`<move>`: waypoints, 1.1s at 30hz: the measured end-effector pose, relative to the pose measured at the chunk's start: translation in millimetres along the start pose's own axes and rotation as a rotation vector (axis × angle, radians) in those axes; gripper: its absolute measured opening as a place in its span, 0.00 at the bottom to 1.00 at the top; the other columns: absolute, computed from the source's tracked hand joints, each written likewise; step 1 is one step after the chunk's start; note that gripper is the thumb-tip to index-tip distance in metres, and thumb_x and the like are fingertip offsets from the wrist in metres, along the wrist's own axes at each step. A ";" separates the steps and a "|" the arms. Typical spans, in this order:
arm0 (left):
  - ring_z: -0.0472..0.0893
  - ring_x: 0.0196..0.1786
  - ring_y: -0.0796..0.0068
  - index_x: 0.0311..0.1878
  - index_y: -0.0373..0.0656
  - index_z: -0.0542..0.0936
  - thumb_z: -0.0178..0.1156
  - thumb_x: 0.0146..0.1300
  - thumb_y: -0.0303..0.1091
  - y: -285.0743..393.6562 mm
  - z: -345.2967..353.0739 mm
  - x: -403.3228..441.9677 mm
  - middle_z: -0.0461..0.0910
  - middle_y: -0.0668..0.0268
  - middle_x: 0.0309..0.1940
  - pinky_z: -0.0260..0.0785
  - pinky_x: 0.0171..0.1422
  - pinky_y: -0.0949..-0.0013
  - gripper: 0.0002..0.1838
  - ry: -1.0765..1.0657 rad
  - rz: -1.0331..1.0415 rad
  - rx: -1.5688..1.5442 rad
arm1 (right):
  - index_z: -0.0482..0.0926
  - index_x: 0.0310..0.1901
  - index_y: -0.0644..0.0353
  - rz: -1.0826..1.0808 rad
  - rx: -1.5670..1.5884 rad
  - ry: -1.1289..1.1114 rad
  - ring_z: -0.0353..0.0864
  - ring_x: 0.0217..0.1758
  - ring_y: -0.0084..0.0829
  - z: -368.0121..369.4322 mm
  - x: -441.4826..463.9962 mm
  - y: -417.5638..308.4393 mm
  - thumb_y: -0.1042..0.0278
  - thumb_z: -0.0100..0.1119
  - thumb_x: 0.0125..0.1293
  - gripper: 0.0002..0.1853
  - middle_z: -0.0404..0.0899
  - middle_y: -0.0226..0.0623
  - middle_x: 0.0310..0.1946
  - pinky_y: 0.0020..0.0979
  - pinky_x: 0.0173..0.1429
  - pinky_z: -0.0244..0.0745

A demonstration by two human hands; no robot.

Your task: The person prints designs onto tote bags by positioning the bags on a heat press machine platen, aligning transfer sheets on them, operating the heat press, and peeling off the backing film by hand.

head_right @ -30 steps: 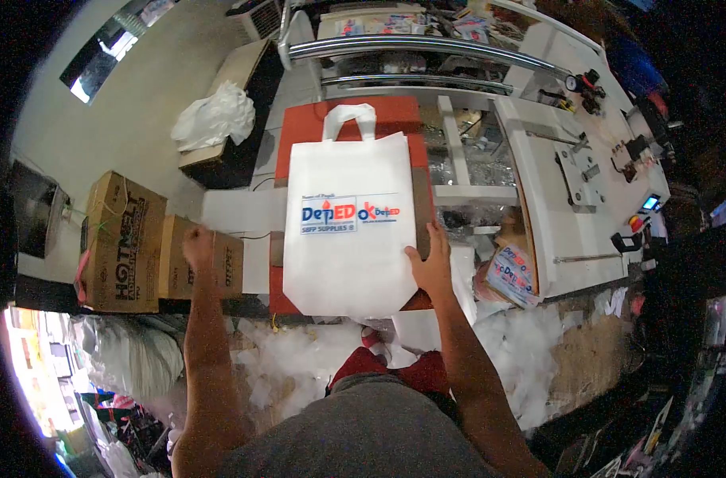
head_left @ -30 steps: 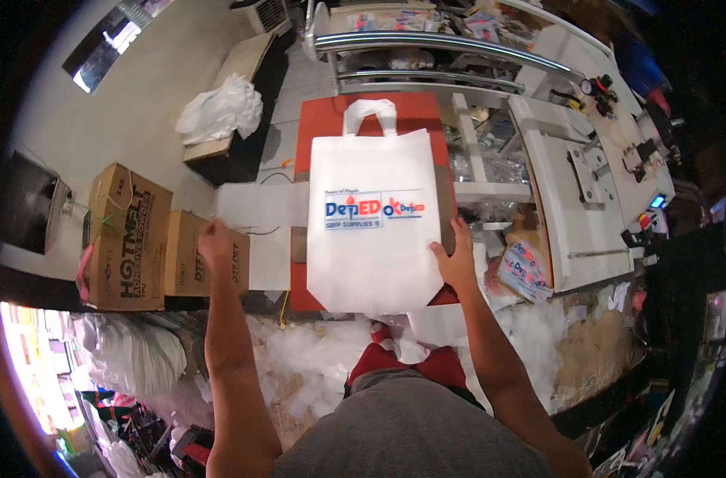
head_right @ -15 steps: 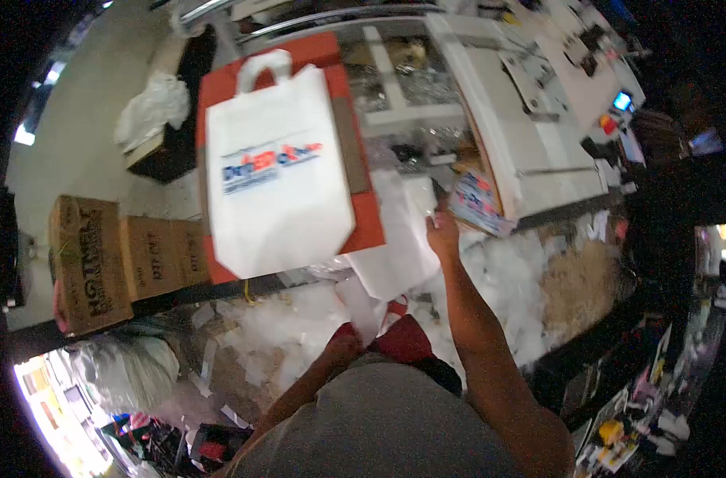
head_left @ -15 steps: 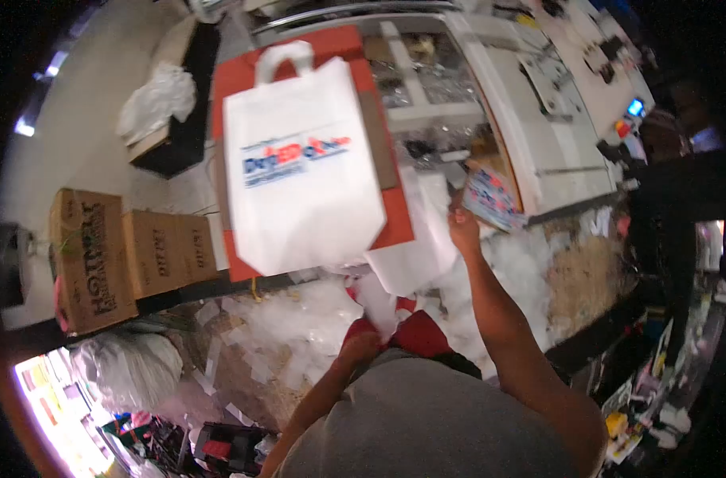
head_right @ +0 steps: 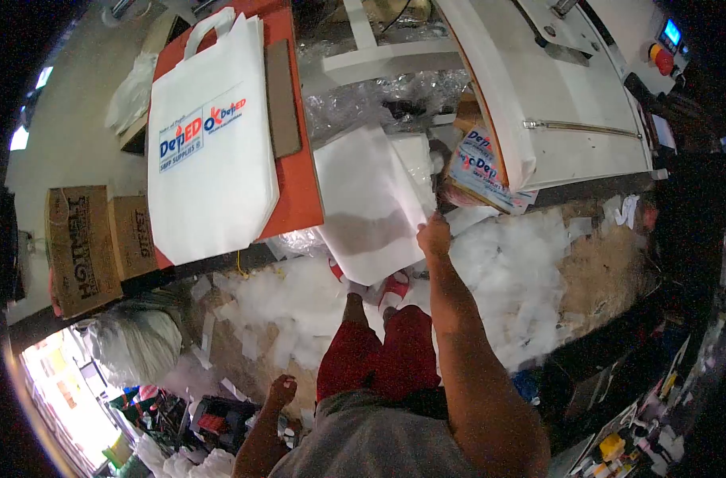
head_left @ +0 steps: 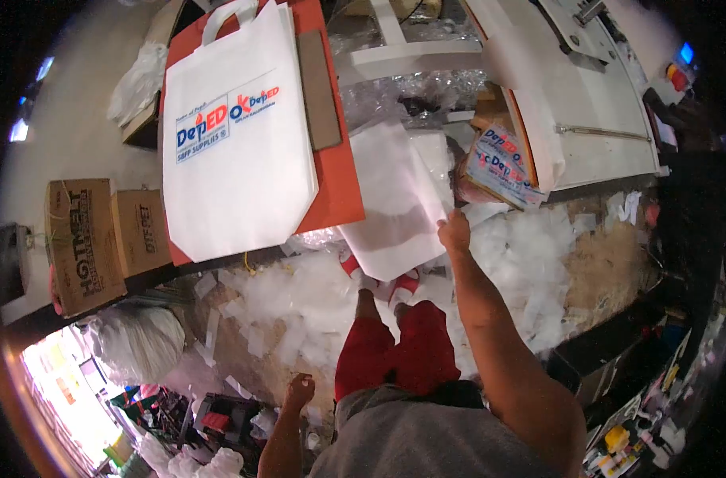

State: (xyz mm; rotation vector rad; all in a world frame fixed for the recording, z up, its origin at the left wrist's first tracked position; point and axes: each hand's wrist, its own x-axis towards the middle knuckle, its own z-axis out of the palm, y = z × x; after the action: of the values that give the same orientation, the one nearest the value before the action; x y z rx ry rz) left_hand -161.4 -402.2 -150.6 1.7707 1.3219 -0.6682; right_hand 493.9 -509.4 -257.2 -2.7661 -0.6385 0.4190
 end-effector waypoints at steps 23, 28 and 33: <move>0.78 0.59 0.62 0.77 0.44 0.56 0.64 0.68 0.39 391.4 -133.8 -26.7 0.76 0.52 0.60 0.75 0.63 0.59 0.39 -0.298 0.275 -0.959 | 0.58 0.74 0.64 0.170 1.469 -0.603 0.78 0.59 0.34 -316.8 -146.0 -66.6 0.69 0.62 0.63 0.39 0.75 0.44 0.61 0.35 0.61 0.73; 0.79 0.57 0.68 0.73 0.42 0.65 0.66 0.63 0.26 404.7 -218.3 -70.2 0.76 0.55 0.60 0.75 0.60 0.64 0.35 -0.298 0.574 -0.631 | 0.65 0.72 0.58 0.034 1.066 -0.483 0.76 0.56 0.29 -361.5 -131.0 -94.0 0.68 0.67 0.64 0.36 0.75 0.39 0.63 0.32 0.62 0.71; 0.80 0.51 0.71 0.66 0.47 0.74 0.69 0.62 0.32 439.0 -354.5 -159.0 0.80 0.63 0.55 0.73 0.58 0.66 0.29 0.045 0.972 -0.606 | 0.80 0.59 0.61 -0.436 1.078 -0.026 0.75 0.56 0.24 -513.8 -155.7 -188.2 0.65 0.68 0.59 0.25 0.79 0.33 0.55 0.29 0.63 0.68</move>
State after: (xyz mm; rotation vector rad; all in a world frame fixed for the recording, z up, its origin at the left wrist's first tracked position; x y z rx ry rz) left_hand 187.0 -240.0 292.0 1.6342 0.4584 0.2928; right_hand 460.7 -518.3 310.7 -1.5630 -0.7086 0.4979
